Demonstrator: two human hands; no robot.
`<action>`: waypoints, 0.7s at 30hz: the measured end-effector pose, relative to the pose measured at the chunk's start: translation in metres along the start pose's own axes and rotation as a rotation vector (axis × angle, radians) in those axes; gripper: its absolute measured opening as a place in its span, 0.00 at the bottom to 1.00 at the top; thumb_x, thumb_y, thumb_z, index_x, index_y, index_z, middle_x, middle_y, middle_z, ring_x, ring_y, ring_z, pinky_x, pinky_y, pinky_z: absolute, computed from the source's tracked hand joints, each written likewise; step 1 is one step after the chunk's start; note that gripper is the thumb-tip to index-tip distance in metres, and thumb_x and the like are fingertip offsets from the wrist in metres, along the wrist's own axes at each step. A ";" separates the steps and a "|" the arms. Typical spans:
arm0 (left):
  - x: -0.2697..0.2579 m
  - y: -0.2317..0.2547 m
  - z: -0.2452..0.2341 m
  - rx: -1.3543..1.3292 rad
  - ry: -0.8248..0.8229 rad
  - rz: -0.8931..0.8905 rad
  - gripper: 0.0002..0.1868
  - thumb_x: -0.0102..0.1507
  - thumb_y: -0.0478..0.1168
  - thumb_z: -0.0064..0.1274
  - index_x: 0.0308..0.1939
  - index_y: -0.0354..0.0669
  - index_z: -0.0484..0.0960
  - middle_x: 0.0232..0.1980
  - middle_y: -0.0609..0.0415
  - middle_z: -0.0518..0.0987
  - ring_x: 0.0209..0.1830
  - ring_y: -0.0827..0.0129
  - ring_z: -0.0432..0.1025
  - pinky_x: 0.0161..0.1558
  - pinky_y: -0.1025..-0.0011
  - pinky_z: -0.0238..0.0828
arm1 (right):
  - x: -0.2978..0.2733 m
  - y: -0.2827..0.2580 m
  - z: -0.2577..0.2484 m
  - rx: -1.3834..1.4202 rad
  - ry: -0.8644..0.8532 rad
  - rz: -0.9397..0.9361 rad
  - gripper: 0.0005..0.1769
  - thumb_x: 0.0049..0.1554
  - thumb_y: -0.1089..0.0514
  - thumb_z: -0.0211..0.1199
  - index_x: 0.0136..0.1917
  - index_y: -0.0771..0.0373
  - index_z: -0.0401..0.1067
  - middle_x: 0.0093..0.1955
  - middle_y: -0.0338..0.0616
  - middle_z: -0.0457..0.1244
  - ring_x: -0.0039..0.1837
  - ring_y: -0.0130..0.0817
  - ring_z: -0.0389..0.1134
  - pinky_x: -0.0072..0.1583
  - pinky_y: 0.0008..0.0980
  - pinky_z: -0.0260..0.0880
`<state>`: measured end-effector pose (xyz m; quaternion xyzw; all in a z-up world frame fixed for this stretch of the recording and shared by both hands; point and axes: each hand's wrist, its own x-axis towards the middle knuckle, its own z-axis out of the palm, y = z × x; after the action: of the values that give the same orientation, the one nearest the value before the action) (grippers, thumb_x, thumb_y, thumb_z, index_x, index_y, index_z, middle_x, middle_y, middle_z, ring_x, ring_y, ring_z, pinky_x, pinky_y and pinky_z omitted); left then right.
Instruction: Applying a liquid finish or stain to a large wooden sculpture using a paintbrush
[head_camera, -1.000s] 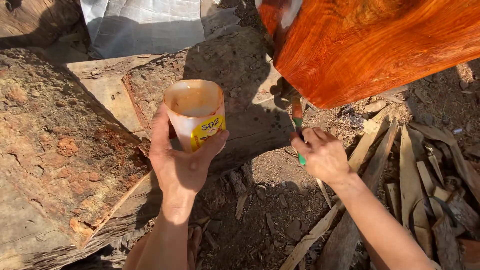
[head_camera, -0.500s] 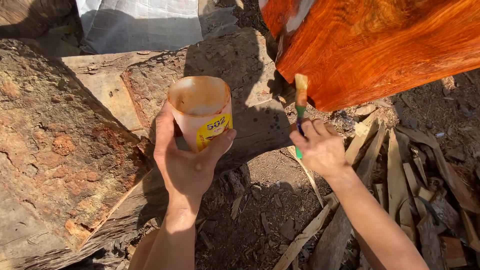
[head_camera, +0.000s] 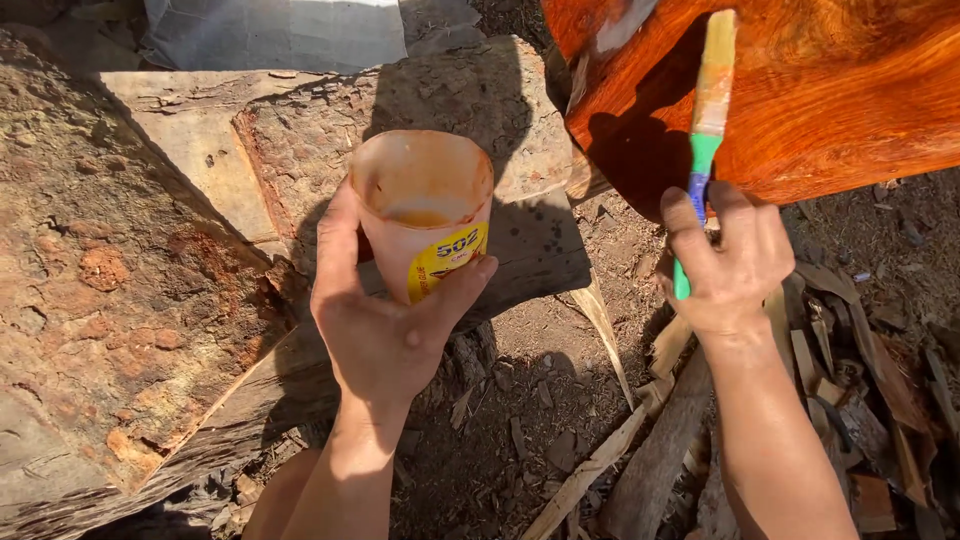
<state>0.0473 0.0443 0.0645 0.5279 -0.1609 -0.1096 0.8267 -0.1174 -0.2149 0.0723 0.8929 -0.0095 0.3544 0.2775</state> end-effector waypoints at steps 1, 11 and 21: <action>0.000 0.001 0.000 0.005 0.010 -0.018 0.41 0.52 0.28 0.72 0.66 0.40 0.69 0.54 0.47 0.77 0.52 0.60 0.78 0.42 0.71 0.85 | -0.012 -0.007 0.018 -0.106 -0.056 -0.046 0.08 0.66 0.60 0.55 0.55 0.57 0.75 0.53 0.51 0.65 0.45 0.40 0.60 0.40 0.35 0.59; -0.005 0.002 -0.001 0.060 0.019 0.015 0.42 0.52 0.31 0.72 0.67 0.38 0.67 0.54 0.48 0.78 0.49 0.64 0.78 0.50 0.69 0.85 | -0.019 -0.038 0.066 0.217 -0.378 0.231 0.27 0.46 0.70 0.64 0.60 0.60 0.79 0.51 0.53 0.73 0.47 0.46 0.75 0.48 0.39 0.84; -0.006 -0.008 0.002 -0.134 0.011 -0.026 0.36 0.52 0.22 0.70 0.61 0.43 0.72 0.45 0.56 0.73 0.32 0.76 0.67 0.30 0.77 0.75 | 0.013 -0.024 0.036 -0.039 0.157 0.026 0.27 0.74 0.44 0.39 0.56 0.60 0.77 0.47 0.54 0.66 0.43 0.41 0.65 0.37 0.33 0.58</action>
<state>0.0403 0.0412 0.0572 0.4742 -0.1418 -0.1281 0.8594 -0.0804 -0.2101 0.0473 0.8567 -0.0062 0.4264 0.2902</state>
